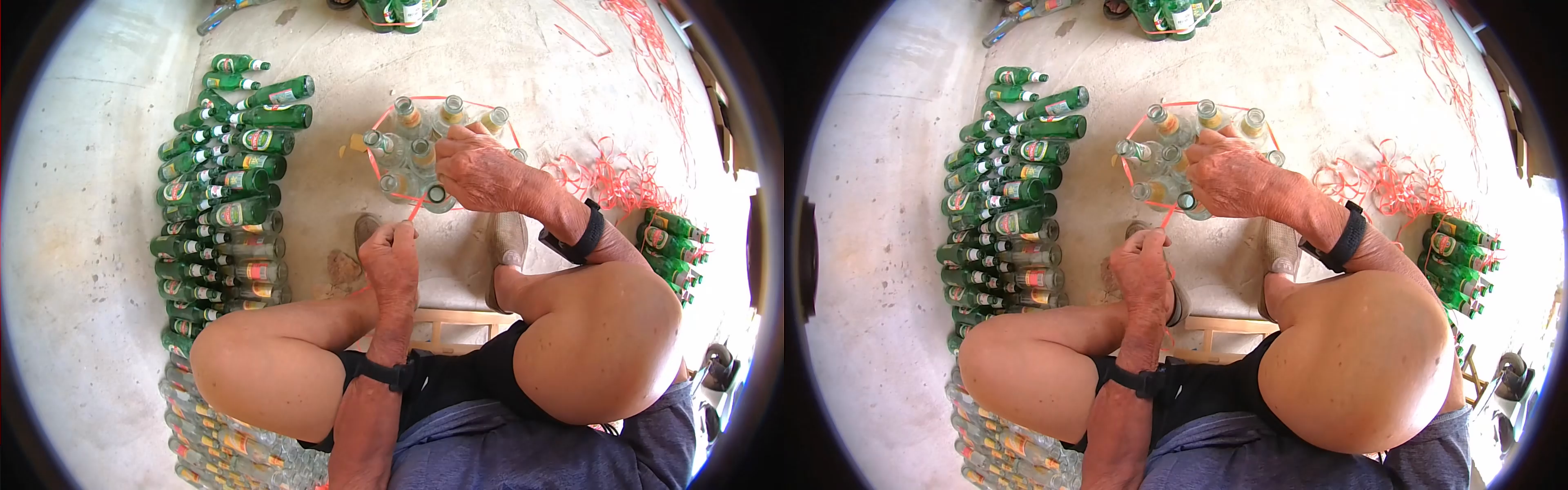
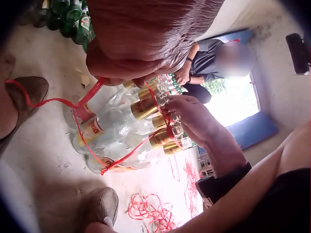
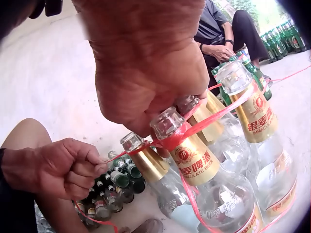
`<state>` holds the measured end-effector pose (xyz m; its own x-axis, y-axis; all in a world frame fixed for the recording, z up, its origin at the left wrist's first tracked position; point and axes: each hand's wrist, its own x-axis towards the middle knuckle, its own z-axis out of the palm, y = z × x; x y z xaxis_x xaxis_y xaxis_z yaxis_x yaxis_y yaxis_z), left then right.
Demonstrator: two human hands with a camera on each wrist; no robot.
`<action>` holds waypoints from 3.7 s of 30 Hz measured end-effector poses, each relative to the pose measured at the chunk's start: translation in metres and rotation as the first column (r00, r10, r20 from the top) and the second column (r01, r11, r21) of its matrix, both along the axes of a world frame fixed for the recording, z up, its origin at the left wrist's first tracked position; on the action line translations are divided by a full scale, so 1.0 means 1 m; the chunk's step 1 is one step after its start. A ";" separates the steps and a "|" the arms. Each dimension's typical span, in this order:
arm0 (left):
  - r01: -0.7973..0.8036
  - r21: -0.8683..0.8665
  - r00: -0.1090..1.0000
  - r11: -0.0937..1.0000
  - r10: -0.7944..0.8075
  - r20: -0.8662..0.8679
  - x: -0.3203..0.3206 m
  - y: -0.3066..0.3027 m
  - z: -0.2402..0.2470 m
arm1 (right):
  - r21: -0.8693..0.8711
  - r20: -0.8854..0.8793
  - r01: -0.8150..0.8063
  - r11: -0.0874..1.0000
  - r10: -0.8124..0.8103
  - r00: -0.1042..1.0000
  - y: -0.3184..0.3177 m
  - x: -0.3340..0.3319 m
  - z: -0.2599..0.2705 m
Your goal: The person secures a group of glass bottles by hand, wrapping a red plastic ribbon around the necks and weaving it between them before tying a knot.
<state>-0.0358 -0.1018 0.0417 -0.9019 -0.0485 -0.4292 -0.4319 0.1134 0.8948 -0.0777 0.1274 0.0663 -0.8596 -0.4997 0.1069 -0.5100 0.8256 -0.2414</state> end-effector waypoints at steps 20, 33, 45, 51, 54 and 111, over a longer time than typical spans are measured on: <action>0.031 0.030 0.999 0.999 -0.030 -0.021 -0.023 0.031 -0.055 | -0.001 0.165 0.015 1.000 -0.015 0.986 -0.016 -0.005 0.008; -0.089 0.068 0.977 0.994 0.073 0.201 -0.030 0.029 -0.082 | -0.037 0.125 0.024 0.999 -0.020 0.992 -0.009 -0.008 0.011; 0.062 -0.160 0.998 0.985 -0.065 -0.017 -0.028 0.019 -0.100 | -0.052 0.066 -0.097 0.994 0.100 0.993 -0.014 -0.025 0.002; -0.022 -0.127 0.992 0.992 0.037 0.122 -0.032 0.038 -0.055 | 0.103 0.115 -0.151 0.983 0.139 0.984 -0.005 -0.029 0.021; -0.043 -0.068 0.988 0.997 0.052 0.144 -0.037 0.040 -0.041 | 0.134 0.057 -0.135 0.982 0.129 0.990 -0.004 -0.025 0.022; -0.061 0.255 0.993 0.965 0.086 -0.085 -0.019 0.046 -0.052 | -0.385 0.654 0.355 0.852 -0.019 0.756 0.000 -0.077 0.047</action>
<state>-0.0545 -0.0563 -0.0106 -0.9370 -0.0179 -0.3488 -0.3425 -0.1492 0.9276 -0.1548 0.1271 0.1131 -0.8858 -0.3537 -0.3006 0.0401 0.5870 -0.8086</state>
